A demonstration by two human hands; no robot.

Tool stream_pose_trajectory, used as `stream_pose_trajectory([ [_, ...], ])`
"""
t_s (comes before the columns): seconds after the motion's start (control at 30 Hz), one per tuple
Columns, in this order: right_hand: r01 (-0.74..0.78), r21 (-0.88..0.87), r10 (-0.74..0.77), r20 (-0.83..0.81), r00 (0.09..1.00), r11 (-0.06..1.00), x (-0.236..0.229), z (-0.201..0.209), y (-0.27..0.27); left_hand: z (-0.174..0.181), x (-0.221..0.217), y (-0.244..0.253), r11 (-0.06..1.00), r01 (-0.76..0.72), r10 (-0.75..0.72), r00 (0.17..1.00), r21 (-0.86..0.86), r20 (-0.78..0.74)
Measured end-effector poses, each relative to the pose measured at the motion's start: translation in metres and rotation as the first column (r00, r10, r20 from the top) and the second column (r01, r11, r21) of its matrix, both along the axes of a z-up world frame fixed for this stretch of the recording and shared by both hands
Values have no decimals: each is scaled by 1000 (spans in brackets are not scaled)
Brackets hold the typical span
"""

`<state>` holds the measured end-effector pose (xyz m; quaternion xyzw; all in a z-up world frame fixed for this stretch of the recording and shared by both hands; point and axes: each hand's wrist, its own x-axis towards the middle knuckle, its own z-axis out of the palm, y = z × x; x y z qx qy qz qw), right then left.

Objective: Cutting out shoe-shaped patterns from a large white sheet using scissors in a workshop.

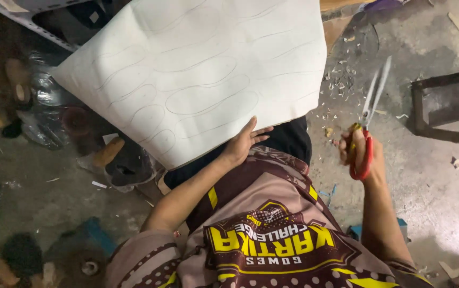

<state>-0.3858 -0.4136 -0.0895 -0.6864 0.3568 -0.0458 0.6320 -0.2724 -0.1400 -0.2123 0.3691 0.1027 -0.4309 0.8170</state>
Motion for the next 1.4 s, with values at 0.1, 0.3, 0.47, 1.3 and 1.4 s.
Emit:
stream_pose_trajectory([
  [0.1,-328,-72,319,-107,942,942,-32,14,-8,-3,7,-1,997,35,-37,999,63,28],
  [0.3,-432,329,534,-356,767,840,-46,44,24,-9,7,-3,994,34,-38,999,107,38],
  [0.47,-545,361,639,-581,503,757,-19,49,44,16,11,-4,990,-17,-5,987,137,164],
  [1.3,-496,442,664,-480,573,747,-2,-27,37,-9,1,-22,915,-100,-13,961,391,276],
  [1.4,-560,403,683,-529,504,724,20,0,58,-13,1,-22,917,-87,-34,956,388,292],
])
